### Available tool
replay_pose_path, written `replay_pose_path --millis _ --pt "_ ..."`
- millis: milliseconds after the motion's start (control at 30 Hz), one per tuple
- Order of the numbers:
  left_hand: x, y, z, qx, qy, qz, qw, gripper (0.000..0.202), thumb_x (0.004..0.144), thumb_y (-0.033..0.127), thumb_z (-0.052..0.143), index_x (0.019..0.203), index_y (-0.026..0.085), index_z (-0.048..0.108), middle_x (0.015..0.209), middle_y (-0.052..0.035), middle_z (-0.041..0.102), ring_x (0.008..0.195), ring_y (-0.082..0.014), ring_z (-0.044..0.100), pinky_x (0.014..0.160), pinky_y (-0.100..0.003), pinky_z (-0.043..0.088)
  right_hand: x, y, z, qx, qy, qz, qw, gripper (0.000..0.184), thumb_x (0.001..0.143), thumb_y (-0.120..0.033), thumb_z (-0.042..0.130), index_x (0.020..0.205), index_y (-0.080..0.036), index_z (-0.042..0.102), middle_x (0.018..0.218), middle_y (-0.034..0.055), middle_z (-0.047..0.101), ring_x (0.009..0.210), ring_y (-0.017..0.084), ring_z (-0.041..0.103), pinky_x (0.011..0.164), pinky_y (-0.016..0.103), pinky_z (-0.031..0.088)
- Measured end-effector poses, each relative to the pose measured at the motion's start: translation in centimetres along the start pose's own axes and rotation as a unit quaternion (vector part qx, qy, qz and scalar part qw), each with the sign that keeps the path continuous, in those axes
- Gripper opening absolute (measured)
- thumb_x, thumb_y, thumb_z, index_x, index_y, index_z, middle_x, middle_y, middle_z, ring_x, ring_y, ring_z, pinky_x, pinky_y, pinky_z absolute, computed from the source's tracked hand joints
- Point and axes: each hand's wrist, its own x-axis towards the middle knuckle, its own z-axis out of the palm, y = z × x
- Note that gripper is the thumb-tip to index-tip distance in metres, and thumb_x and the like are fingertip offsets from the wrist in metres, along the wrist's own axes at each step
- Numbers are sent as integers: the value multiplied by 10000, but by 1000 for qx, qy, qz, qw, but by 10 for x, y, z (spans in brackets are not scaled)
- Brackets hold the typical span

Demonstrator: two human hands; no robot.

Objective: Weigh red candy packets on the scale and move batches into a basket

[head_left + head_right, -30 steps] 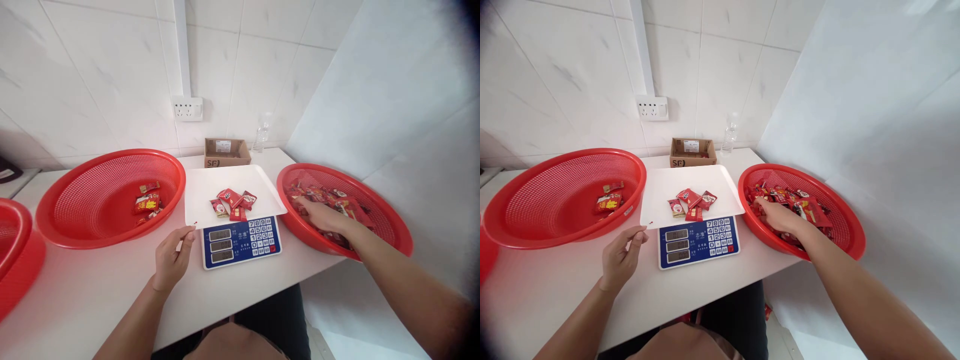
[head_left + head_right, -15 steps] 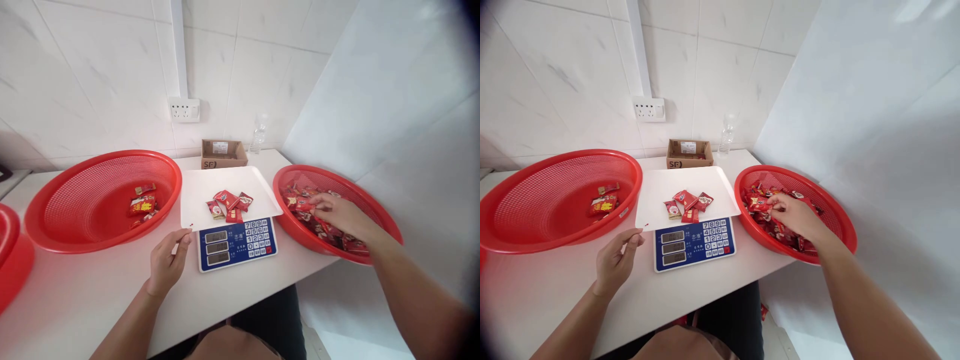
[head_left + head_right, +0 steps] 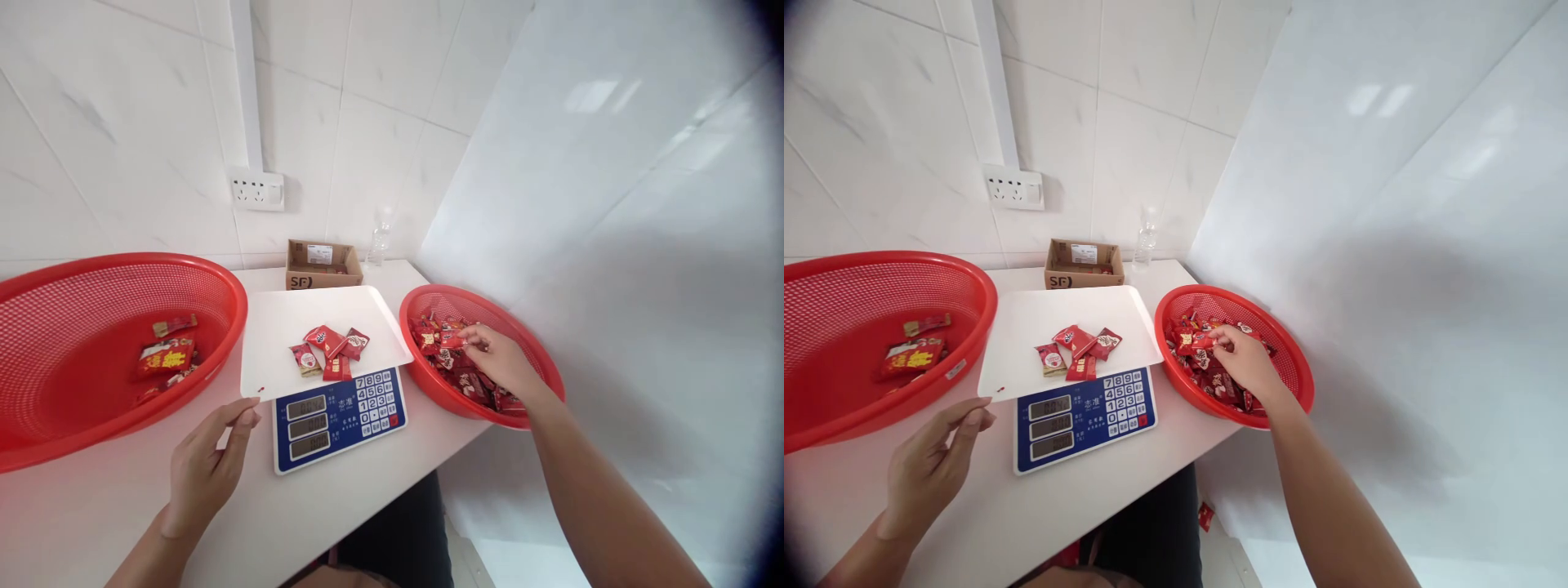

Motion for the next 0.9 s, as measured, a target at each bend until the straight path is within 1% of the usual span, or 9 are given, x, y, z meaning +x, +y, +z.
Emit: replay_pose_path --millis 133,233,300,400,533,600,667,800,900 --pt "-1 -1 0 -8 -6 12 1000 209 897 337 465 956 203 614 672 11 690 623 -117 681 546 -170 494 -6 -11 -2 -1 28 3 1000 331 801 -228 441 1070 -242 635 1085 40 685 969 227 624 799 351 468" --pt "-2 -1 -1 -14 -11 15 1000 186 894 312 474 955 208 615 679 16 690 622 -113 678 578 -174 505 -15 -29 4 50 61 -20 997 331 820 -262 452 1088 -248 646 1128 38 676 1040 233 608 858 366 467" --pt "-2 -1 -1 -16 -12 18 1000 178 894 299 474 954 209 616 678 18 688 621 -109 676 591 -173 509 -22 -46 15 109 61 -61 990 312 825 -287 473 1077 -255 655 1117 34 683 1035 225 616 868 368 478" --pt "-2 -1 -1 -20 -9 21 1000 178 893 294 476 954 203 617 683 13 690 619 -109 677 593 -173 512 -30 -72 40 191 36 -124 973 306 830 -302 486 1080 -250 654 1099 42 693 998 212 637 863 373 497" --pt "0 0 -1 -27 -8 1 1000 192 886 311 477 930 197 625 673 2 697 604 -121 679 583 -189 521 -34 -94 75 247 14 -123 961 305 813 -299 510 1072 -231 655 1050 56 707 935 208 657 830 372 518" --pt "2 2 -1 -31 -4 -8 999 197 880 318 477 920 196 628 661 0 697 594 -127 680 571 -194 521 -36 -98 87 271 6 -111 956 303 809 -295 515 1069 -229 657 1015 58 716 904 208 664 819 372 522" --pt "4 4 -2 -35 -1 -7 999 191 877 311 478 916 196 626 655 0 697 591 -128 681 557 -191 515 -39 -100 94 279 -1 -103 955 306 811 -299 520 1075 -227 657 1006 61 719 899 212 667 815 371 523" --pt "5 8 -4 -40 1 23 999 158 877 269 484 914 196 620 636 9 683 578 -117 671 546 -176 502 -44 -99 100 253 -13 -89 963 327 808 -322 536 1096 -226 657 1015 61 719 920 223 662 807 372 524" --pt "5 9 -4 -42 0 33 999 152 878 253 485 917 198 621 632 14 678 571 -110 664 544 -172 498 -47 -100 101 216 -15 -88 972 318 812 -360 541 1067 -227 677 1027 67 716 908 235 661 813 394 520"
